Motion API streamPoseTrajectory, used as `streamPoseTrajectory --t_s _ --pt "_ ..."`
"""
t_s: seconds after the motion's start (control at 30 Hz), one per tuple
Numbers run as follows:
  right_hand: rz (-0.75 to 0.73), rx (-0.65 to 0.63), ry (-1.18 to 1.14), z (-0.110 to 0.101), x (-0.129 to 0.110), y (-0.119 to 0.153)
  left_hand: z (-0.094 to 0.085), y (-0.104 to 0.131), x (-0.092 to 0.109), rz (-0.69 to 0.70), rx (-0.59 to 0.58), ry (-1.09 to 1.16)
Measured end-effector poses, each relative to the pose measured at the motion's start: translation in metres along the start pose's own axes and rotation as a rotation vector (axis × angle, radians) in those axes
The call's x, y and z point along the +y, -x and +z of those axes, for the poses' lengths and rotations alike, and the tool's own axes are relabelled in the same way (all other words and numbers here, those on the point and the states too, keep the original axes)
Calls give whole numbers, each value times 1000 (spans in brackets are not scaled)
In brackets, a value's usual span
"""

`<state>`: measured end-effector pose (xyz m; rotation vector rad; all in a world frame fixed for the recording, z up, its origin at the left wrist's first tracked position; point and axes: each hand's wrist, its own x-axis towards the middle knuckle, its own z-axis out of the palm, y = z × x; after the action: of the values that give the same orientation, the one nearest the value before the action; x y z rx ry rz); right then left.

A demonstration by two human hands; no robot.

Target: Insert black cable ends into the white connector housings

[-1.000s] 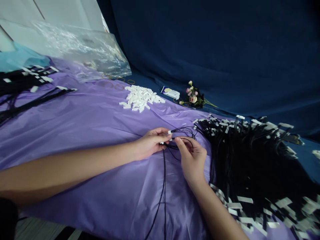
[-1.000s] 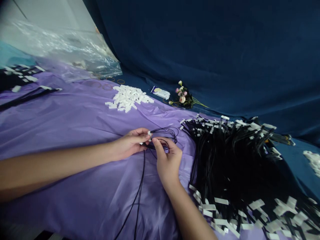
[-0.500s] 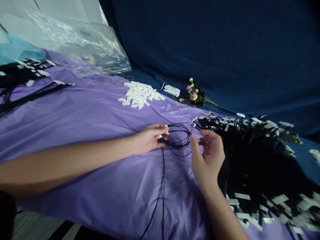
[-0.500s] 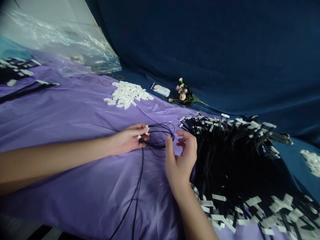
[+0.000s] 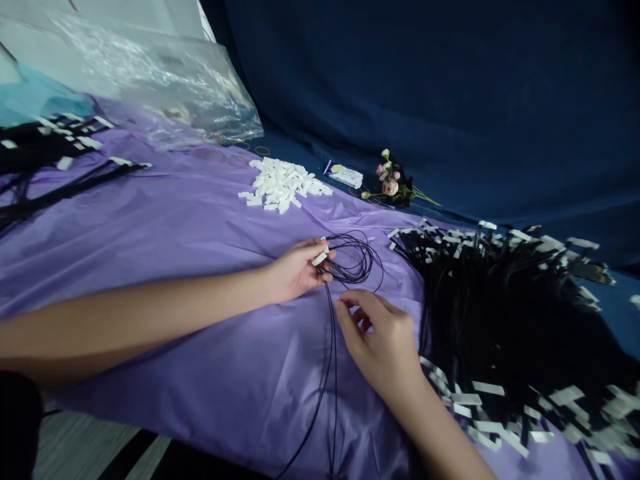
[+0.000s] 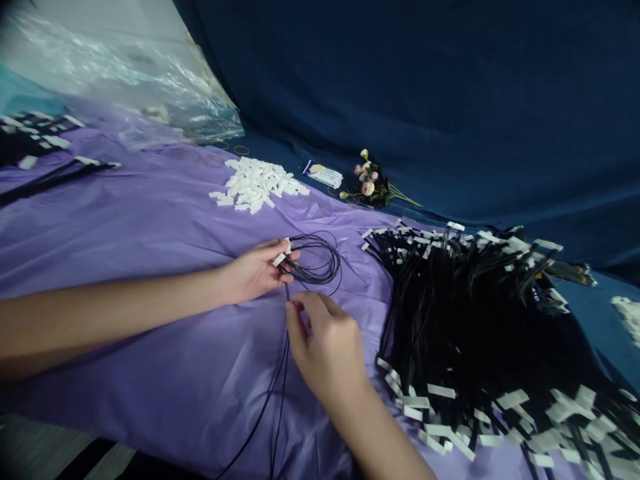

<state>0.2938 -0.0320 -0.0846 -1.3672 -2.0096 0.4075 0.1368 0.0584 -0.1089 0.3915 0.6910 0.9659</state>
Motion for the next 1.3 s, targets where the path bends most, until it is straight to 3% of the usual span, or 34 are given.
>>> streamPoseTrajectory --t_s 0.13,0.23,0.43,0.63,0.73,0.87,0.97,1.07,1.3 --pt "192 -186 -157 7 3 -4 0 1 1 -30 -41 80" --pt "260 -225 -260 10 6 -6 1 2 2 -58 -59 99" --pt "307 -158 -286 8 8 -8 4 6 7 -45 -70 -56" --pt "329 -84 -327 7 10 -6 5 11 10 74 -136 -303" --pt "397 -117 -517 6 10 -8 8 13 9 107 -114 -307" --pt "562 -199 -910 -1 11 -14 10 12 11 131 -98 -143" --pt "647 -208 -1140 -6 12 -18 4 7 13 67 -129 -72" --pt "658 -108 -1206 -7 13 -21 -2 2 14 -30 -182 -53" --pt "566 411 -1146 -3 16 -26 -3 1 12 -71 -174 -59"
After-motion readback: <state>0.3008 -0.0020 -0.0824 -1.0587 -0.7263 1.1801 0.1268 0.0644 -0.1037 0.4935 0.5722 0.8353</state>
